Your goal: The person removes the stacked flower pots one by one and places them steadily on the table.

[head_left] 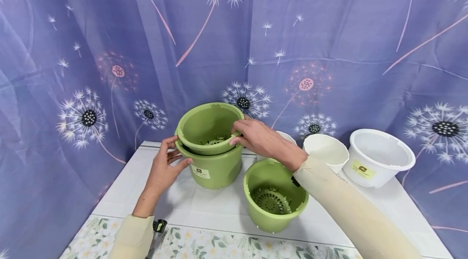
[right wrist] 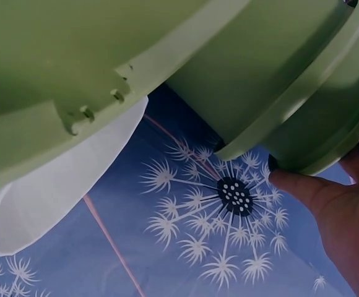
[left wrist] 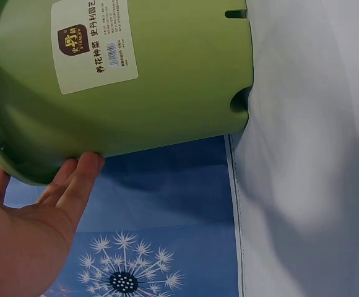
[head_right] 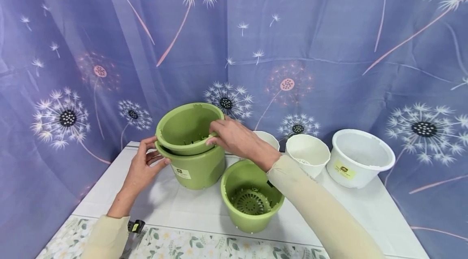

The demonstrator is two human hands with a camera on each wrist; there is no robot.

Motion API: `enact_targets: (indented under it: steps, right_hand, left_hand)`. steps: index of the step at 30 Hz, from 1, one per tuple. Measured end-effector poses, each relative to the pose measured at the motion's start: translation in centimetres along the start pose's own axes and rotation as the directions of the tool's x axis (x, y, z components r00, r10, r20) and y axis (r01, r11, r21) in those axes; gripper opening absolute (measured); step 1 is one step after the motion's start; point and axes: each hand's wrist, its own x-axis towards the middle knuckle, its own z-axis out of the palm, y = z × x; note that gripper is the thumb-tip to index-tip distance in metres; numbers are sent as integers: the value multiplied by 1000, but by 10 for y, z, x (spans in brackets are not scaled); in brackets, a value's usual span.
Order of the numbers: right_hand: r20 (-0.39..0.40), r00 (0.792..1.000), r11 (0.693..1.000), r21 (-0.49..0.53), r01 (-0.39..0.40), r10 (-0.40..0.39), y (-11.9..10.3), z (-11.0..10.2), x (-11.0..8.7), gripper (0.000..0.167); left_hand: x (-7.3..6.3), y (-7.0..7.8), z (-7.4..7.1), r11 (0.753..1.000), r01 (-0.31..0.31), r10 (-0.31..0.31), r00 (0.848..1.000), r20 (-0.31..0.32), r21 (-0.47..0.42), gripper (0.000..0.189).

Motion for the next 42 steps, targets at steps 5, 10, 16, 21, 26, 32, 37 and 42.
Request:
enact_targets:
  steps: [5, 10, 16, 21, 26, 32, 37, 42]
  right_hand:
    - [-21, 1000, 1000, 0, 1, -1, 0, -3, -1, 22]
    - [-34, 999, 1000, -6, -13, 13, -1, -5, 1, 24]
    - [-56, 998, 999, -12, -34, 34, -1, -10, 0, 26]
    - [-71, 997, 999, -9, -45, 44, -2, -13, 0, 27]
    - [-90, 995, 999, -8, -46, 45, -3, -15, 2, 28]
    - [-114, 992, 999, 0, -49, 49, -4, -17, 3, 28]
    - [-133, 990, 999, 7, -49, 50, -3, -19, 2, 26]
    - [-160, 986, 999, 4, -41, 41, -3, -22, 2, 26]
  left_hand:
    - [0, -1, 0, 1000, 6, -6, 1000, 3, 4, 81]
    - [-1, -2, 0, 1000, 3, -3, 1000, 3, 1, 80]
    - [0, -3, 2, 999, -29, 28, 1000, -2, -28, 80]
    - [0, -3, 3, 998, -41, 41, 999, -8, -38, 80]
    - [0, 0, 1, 998, -39, 38, 999, -12, -42, 82]
    - [0, -1, 2, 999, -39, 39, 999, -5, -36, 84]
    - [-1, 1, 3, 999, -34, 33, 999, -6, -41, 83]
    - [0, -1, 2, 999, -35, 35, 999, -7, -22, 84]
